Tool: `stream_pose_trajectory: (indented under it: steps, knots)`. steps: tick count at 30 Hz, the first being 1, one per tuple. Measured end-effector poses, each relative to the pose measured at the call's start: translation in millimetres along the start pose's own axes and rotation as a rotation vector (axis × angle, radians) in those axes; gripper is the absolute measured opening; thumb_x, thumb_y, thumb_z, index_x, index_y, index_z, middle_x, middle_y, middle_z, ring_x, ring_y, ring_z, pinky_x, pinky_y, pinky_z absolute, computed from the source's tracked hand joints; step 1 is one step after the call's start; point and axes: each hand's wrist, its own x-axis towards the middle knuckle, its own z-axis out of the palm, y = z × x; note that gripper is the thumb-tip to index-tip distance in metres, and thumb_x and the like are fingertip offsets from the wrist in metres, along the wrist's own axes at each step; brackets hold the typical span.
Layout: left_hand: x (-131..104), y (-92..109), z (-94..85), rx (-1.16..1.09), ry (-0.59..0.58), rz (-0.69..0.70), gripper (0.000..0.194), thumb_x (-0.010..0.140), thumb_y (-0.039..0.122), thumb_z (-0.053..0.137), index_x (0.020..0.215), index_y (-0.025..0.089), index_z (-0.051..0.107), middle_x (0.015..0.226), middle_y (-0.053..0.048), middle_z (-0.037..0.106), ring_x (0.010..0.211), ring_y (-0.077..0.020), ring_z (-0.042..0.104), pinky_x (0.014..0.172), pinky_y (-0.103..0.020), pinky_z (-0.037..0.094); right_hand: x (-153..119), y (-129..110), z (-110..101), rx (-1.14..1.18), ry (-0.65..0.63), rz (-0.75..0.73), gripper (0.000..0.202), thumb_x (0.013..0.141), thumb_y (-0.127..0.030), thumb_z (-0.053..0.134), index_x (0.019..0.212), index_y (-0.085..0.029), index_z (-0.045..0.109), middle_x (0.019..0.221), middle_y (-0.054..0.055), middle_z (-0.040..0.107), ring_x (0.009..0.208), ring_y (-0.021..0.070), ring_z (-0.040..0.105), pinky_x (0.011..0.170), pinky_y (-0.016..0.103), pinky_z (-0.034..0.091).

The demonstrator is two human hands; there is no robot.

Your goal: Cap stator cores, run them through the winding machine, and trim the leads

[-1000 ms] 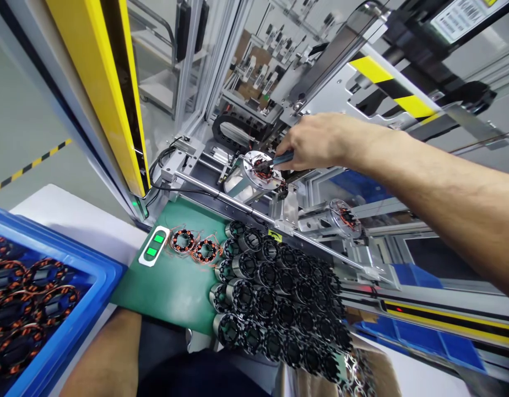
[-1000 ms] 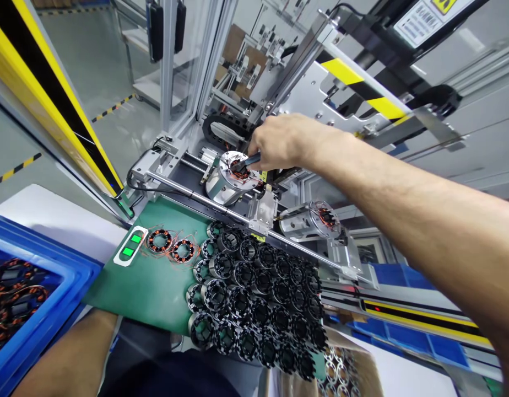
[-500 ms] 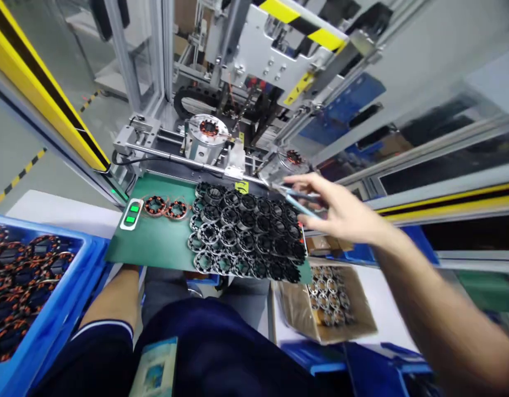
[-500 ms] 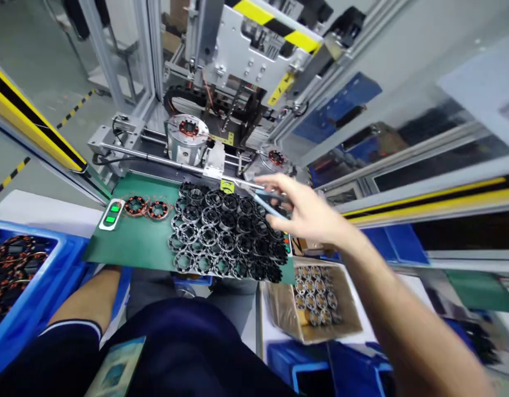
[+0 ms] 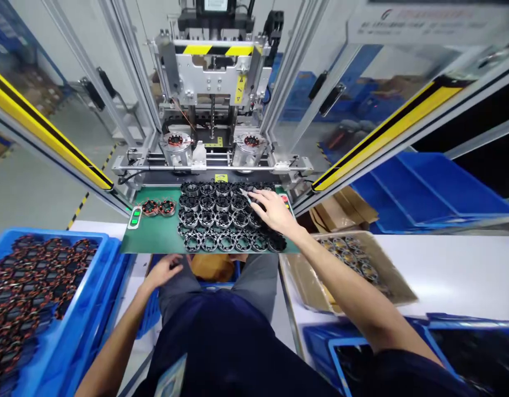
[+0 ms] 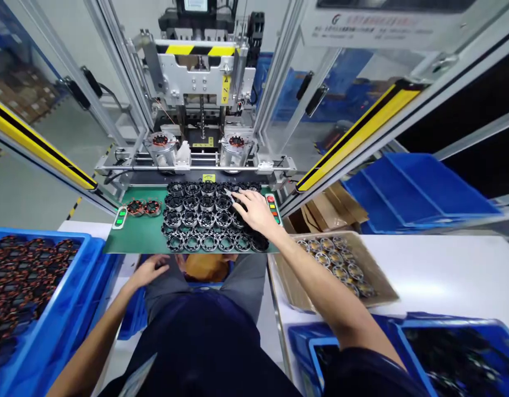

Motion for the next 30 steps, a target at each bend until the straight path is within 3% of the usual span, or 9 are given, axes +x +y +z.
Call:
stream_pose_trajectory:
  steps: [3,5,8,12,15,18,22,26,30]
  knots:
    - [-40,16,-31.3,-0.012,-0.179,0.086,0.059,0.102,0.061,0.084,0.145,0.021,0.077,0.115,-0.008,0.088,0.113,-0.0298,0.083,0.108,-0.042,0.067,17,-3,-28,-0.06,-0.037,-0.032,0.059,0.117,-0.052,0.055,0.166,-0.024,0.071,0.163,0.018,0.076,0.154,0.0419,0.066,0.135,0.065,0.052]
    - [-63,40,-75.0,-0.016,-0.214,0.17,0.071,0.101,0.071,0.079,0.156,0.026,0.073,0.124,-0.007,0.089,0.12,-0.0322,0.082,0.11,-0.042,0.065,40,-4,-56,-0.108,-0.058,-0.026,0.065,0.117,-0.054,0.055,0.174,-0.022,0.063,0.163,0.018,0.076,0.151,0.0428,0.067,0.132,0.065,0.054]
    - [-69,98,-161.2,0.094,-0.004,0.342,0.065,0.115,0.073,0.058,0.165,0.034,0.066,0.15,-0.007,0.082,0.14,-0.0326,0.075,0.125,-0.046,0.057,95,-6,-93,-0.182,-0.109,0.041,0.071,0.117,-0.054,0.06,0.183,-0.028,0.051,0.153,0.015,0.082,0.142,0.0427,0.074,0.125,0.063,0.058]
    - [-8,176,-260.8,0.545,0.436,0.49,0.058,0.118,0.06,0.048,0.159,0.024,0.07,0.15,-0.012,0.077,0.134,-0.0305,0.076,0.126,-0.046,0.058,179,-4,-116,-0.26,-0.254,0.209,0.085,0.109,-0.047,0.084,0.182,-0.022,0.049,0.149,0.02,0.08,0.135,0.0398,0.078,0.12,0.059,0.063]
    - [63,207,-304.2,0.661,0.547,0.398,0.065,0.108,0.052,0.069,0.163,0.018,0.07,0.153,-0.022,0.069,0.147,-0.0398,0.065,0.133,-0.056,0.051,226,-1,-111,-0.259,-0.463,0.346,0.06,0.112,-0.045,0.085,0.163,-0.019,0.066,0.145,0.015,0.078,0.12,0.0281,0.081,0.106,0.05,0.072]
    - [128,219,-327.5,0.732,0.583,0.316,0.075,0.097,0.052,0.086,0.163,0.018,0.074,0.164,-0.026,0.062,0.159,-0.0481,0.052,0.135,-0.063,0.047,254,7,-96,-0.249,-0.657,0.448,0.042,0.116,-0.045,0.08,0.147,-0.018,0.074,0.137,0.011,0.079,0.112,0.023,0.081,0.096,0.042,0.074]
    - [186,223,-340.4,0.786,0.507,0.23,0.074,0.094,0.074,0.087,0.135,0.013,0.091,0.169,-0.03,0.06,0.165,-0.0559,0.043,0.137,-0.067,0.043,280,25,-77,-0.271,-0.819,0.534,0.043,0.115,-0.045,0.081,0.148,-0.018,0.074,0.141,0.012,0.078,0.118,0.0249,0.08,0.1,0.045,0.074]
    - [219,226,-339.3,0.798,0.356,0.154,0.092,0.096,0.091,0.073,0.14,0.012,0.09,0.176,-0.03,0.06,0.172,-0.0604,0.036,0.141,-0.072,0.037,300,43,-65,-0.306,-0.949,0.598,0.045,0.114,-0.045,0.082,0.149,-0.018,0.073,0.146,0.013,0.076,0.125,0.0272,0.079,0.106,0.049,0.072]
    - [226,236,-338.5,0.792,0.281,0.089,0.106,0.093,0.097,0.071,0.149,0.008,0.086,0.186,-0.032,0.049,0.179,-0.0642,0.027,0.145,-0.077,0.03,308,52,-57,-0.34,-1.021,0.621,0.044,0.114,-0.046,0.082,0.148,-0.018,0.074,0.145,0.012,0.077,0.123,0.0266,0.079,0.105,0.048,0.073]
